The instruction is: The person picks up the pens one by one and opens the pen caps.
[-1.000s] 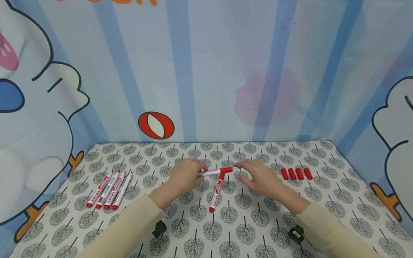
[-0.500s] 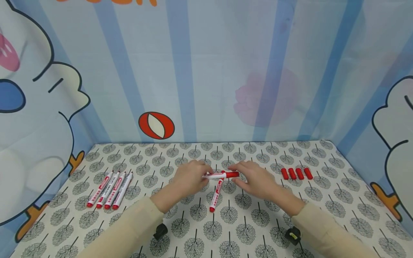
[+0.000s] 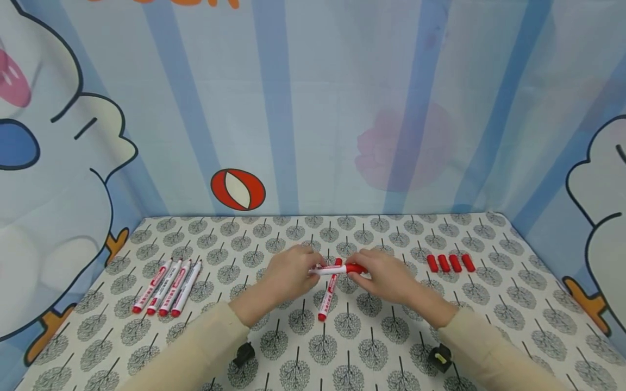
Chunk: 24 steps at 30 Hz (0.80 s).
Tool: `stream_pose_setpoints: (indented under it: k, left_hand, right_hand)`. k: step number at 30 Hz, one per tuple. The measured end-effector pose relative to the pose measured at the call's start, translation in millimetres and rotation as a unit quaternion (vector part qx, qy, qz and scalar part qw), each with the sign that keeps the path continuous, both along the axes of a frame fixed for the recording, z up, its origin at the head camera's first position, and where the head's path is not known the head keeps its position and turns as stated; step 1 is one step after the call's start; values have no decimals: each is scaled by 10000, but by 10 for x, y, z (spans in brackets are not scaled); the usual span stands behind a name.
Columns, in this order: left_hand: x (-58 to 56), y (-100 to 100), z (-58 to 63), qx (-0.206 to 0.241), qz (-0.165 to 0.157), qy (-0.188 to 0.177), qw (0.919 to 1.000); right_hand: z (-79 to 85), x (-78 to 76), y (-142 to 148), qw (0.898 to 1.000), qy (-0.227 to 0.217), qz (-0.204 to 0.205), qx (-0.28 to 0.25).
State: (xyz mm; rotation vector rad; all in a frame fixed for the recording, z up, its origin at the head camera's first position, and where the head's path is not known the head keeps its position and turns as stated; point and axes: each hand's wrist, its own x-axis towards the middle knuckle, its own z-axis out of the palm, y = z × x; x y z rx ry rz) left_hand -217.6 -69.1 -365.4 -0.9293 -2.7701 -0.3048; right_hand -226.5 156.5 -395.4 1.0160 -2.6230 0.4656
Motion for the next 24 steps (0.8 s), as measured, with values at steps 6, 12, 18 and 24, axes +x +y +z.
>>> stream_pose_setpoints:
  k: [6,12,18,24]
  left_hand:
    - [-5,-22,-53,239,86,-35,9997]
    - [-28,-76,-101,363,318,-324,9983]
    - [-17,-104,-89,483,227,-337,9980]
    - [-23,-125,-88,420,141,-347,9984]
  right_hand:
    - [-18,-11,-2,9999,82,54,-64]
    - [-12,-9,-6,9998,71,9,-161]
    - [-13,-5,-6,9999,15,-37,-126]
    - [-10,-4,-6,9999,-39,-15,-115]
